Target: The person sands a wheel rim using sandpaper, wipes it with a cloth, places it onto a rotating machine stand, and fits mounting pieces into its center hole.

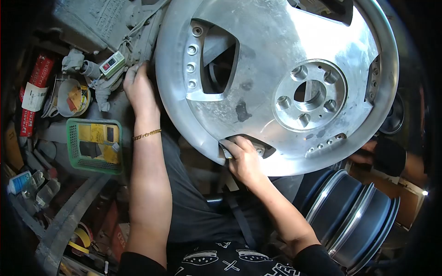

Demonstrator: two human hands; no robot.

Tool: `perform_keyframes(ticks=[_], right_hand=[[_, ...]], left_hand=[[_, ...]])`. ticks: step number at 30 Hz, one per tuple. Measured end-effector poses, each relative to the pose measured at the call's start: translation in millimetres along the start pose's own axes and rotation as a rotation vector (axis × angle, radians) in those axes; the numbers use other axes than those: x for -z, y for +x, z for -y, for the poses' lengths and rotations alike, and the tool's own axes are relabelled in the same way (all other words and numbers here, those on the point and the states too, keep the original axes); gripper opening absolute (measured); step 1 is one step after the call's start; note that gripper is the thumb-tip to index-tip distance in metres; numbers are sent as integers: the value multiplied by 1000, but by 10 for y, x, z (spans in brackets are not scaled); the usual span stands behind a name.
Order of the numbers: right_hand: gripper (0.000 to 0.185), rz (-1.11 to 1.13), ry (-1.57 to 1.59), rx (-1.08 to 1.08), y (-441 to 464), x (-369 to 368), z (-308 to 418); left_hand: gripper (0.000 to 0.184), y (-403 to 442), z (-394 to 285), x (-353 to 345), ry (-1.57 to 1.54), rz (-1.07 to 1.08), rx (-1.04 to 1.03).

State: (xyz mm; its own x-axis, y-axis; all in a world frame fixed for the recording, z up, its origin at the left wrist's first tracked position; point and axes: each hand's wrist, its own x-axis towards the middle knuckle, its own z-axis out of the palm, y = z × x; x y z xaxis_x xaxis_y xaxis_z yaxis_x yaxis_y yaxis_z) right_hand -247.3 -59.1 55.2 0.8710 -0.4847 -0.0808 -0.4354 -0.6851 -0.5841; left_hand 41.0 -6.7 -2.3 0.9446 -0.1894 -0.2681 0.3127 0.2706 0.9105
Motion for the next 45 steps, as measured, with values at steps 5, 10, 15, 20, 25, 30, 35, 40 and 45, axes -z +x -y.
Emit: perform_keyframes(ticks=[5, 10, 15, 20, 25, 30, 35, 40, 45], right_hand=[[53, 34, -41, 15, -117, 32, -137], [53, -3, -3, 40, -74, 7, -108], [54, -14, 18, 42, -87, -1, -120], [54, 39, -29, 21, -126, 33, -177], [50, -23, 57, 46, -3, 28, -75], [49, 52, 2, 30, -66, 42, -197], [50, 33, -10, 31, 1, 42, -87], [51, 51, -14, 18, -57, 73, -116], [48, 12, 7, 33, 3, -8, -116]], left_hand=[[18, -36, -62, -64, 29, -36, -9], [17, -176, -175, -142, -27, 32, 27], [16, -170, -132, -134, -32, 26, -3], [19, -223, -144, -177, -72, 77, 56], [18, -180, -90, -177, -20, 78, 94], [23, -180, -126, -159, -19, 90, 18], [23, -206, -95, -194, -21, 101, 37], [19, -218, -138, -199, -73, 93, 55], [16, -194, -96, -153, -101, 31, 46]])
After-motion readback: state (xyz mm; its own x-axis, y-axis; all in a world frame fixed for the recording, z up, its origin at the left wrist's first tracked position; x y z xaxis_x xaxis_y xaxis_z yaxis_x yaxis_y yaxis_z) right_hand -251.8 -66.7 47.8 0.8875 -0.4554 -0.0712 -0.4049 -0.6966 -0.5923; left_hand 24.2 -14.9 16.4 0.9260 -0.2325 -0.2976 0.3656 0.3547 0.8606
